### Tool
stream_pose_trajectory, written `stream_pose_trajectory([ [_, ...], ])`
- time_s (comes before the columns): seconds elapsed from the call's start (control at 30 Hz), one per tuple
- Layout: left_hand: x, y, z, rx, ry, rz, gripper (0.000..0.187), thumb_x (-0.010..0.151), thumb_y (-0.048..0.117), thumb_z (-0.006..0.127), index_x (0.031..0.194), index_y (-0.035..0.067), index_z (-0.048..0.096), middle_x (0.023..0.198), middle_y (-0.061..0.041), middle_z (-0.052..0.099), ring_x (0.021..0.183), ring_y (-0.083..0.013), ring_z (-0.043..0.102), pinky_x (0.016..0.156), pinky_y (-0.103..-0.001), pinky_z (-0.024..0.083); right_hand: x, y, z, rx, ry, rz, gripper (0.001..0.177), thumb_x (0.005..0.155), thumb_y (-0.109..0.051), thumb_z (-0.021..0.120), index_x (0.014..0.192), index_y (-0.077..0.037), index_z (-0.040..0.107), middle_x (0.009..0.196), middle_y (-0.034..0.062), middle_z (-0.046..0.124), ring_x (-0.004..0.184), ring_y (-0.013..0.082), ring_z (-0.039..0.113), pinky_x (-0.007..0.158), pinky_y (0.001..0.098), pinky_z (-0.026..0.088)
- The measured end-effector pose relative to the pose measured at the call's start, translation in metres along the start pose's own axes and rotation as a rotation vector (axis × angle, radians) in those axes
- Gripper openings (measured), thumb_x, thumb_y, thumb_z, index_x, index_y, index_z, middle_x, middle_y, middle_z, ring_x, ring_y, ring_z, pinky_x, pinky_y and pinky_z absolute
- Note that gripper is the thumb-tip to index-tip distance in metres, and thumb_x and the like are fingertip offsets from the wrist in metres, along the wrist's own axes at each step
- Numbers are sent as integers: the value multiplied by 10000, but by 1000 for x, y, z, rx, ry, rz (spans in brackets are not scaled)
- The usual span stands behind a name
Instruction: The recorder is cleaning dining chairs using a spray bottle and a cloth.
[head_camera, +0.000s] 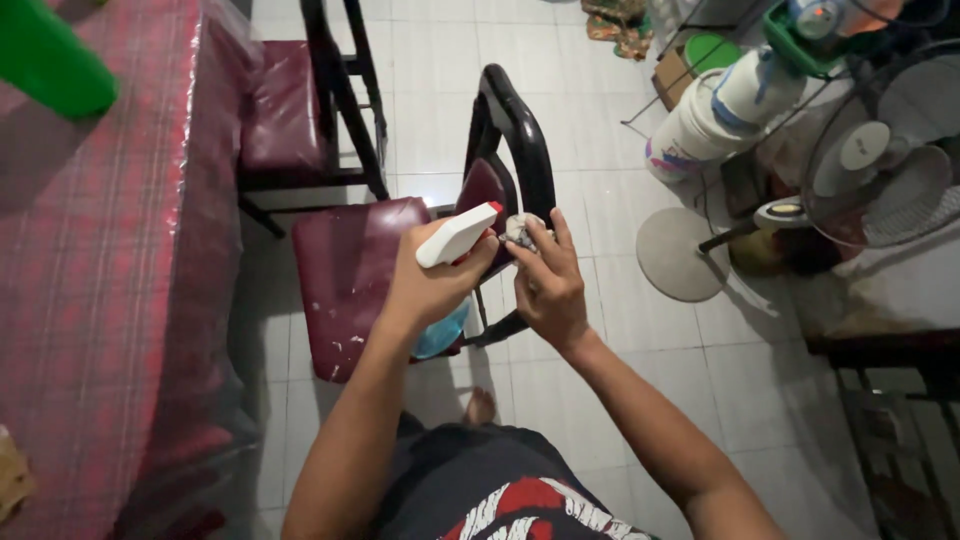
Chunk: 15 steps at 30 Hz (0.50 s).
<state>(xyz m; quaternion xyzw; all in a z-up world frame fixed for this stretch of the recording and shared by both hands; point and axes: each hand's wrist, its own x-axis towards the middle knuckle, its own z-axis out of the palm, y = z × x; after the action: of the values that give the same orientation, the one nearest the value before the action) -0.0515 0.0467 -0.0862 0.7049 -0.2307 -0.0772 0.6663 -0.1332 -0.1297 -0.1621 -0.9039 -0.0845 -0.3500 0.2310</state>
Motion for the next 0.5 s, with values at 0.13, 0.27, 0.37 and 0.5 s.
stream_pose_trajectory([
  [0.13, -1, -2, -3, 6, 31, 48, 210, 890, 155, 779, 1038, 7, 758, 821, -32, 747, 748, -47, 647, 645, -251, 544, 2, -11, 3, 17, 35, 36, 379, 884, 95, 655, 1235, -35, 716, 1479, 190, 563, 1480, 494, 421, 1202, 512, 438],
  [0.27, 5, -1, -7, 44, 38, 42, 208, 886, 162, 783, 1029, 13, 761, 811, -34, 754, 735, -58, 670, 641, -251, 550, 6, -12, 1, -4, 13, 47, 383, 887, 99, 646, 1250, -10, 698, 1484, 219, 544, 1472, 502, 412, 1200, 525, 420],
  [0.37, 5, -5, -11, 60, 31, 10, 207, 883, 170, 786, 1025, 21, 768, 806, -38, 758, 728, -68, 681, 636, -252, 553, 9, -17, -3, -90, -58, 31, 393, 888, 91, 634, 1268, 4, 689, 1491, 225, 538, 1474, 497, 399, 1201, 526, 408],
  [0.5, 20, -5, -21, 60, 15, 16, 197, 894, 179, 788, 1023, 31, 780, 796, -44, 761, 710, -86, 680, 632, -255, 553, 43, -15, -9, -366, -189, -50, 365, 905, -17, 627, 1261, -14, 706, 1475, 186, 563, 1453, 426, 422, 1185, 540, 369],
])
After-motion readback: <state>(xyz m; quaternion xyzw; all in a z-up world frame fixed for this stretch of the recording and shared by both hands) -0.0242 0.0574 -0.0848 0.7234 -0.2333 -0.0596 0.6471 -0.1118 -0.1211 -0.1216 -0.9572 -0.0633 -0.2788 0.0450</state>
